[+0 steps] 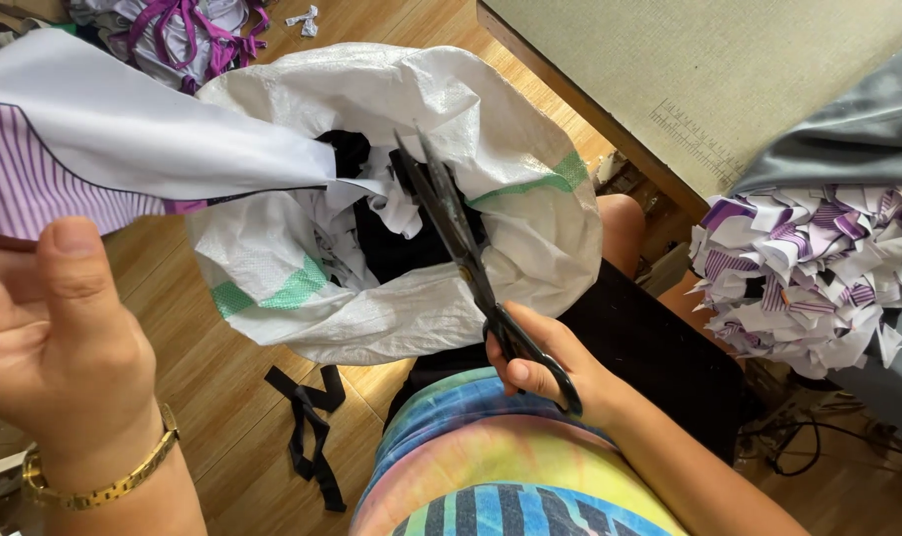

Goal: Trimming fabric scraps into specific shapes using scissors at a sewing workstation.

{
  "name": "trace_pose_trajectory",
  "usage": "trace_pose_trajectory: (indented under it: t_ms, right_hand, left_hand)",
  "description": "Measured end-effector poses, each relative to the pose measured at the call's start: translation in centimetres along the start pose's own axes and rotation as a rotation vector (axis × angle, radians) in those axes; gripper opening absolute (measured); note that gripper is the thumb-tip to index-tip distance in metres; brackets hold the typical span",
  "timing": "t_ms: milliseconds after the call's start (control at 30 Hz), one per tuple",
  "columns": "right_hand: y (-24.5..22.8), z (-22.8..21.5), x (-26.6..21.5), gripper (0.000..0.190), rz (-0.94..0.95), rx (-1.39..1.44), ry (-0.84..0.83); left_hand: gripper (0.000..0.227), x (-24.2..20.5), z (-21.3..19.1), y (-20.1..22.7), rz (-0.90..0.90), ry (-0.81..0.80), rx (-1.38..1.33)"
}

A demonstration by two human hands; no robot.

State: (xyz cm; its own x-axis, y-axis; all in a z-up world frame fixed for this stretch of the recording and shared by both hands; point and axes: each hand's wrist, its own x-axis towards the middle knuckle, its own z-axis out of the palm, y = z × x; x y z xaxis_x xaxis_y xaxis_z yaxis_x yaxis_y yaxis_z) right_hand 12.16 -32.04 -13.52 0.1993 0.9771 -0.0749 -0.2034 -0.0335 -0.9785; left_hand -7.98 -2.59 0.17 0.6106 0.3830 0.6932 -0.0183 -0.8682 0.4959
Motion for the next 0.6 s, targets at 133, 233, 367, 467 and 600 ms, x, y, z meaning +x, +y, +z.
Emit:
trace_pose_trajectory:
  t_ms: [133, 233, 367, 467, 600]
  right_hand:
    - [-1.1, 0.6, 0.0, 0.075, 0.047, 0.054, -0.046]
    - [-2.1, 0.8, 0.2, 0.083, 0.130, 0.057, -0.125]
    - [-1.9, 0.7, 0.8, 0.081, 0.108, 0.060, -0.271]
    - [-1.5, 0.8, 1.1, 0.082, 0.149, 0.109, -0.314]
    - [-1.2, 1.0, 1.6, 0.079, 0.131, 0.181, -0.368]
  left_hand:
    - [0.053, -0.5, 0.0, 1.1, -0.215, 0.022, -0.022]
    - [0.062, -0.2, 0.2, 2.1, -0.246, 0.020, 0.126]
    - [0.040, -2.3, -0.3, 0.6, -0.262, 0.088, 0.174]
    - [0.039, -3.4, -0.3, 0.9, -0.280, 0.143, 0.149]
    - [0.072, -0.1, 1.2, 6.7, -0.282, 0.032, 0.106]
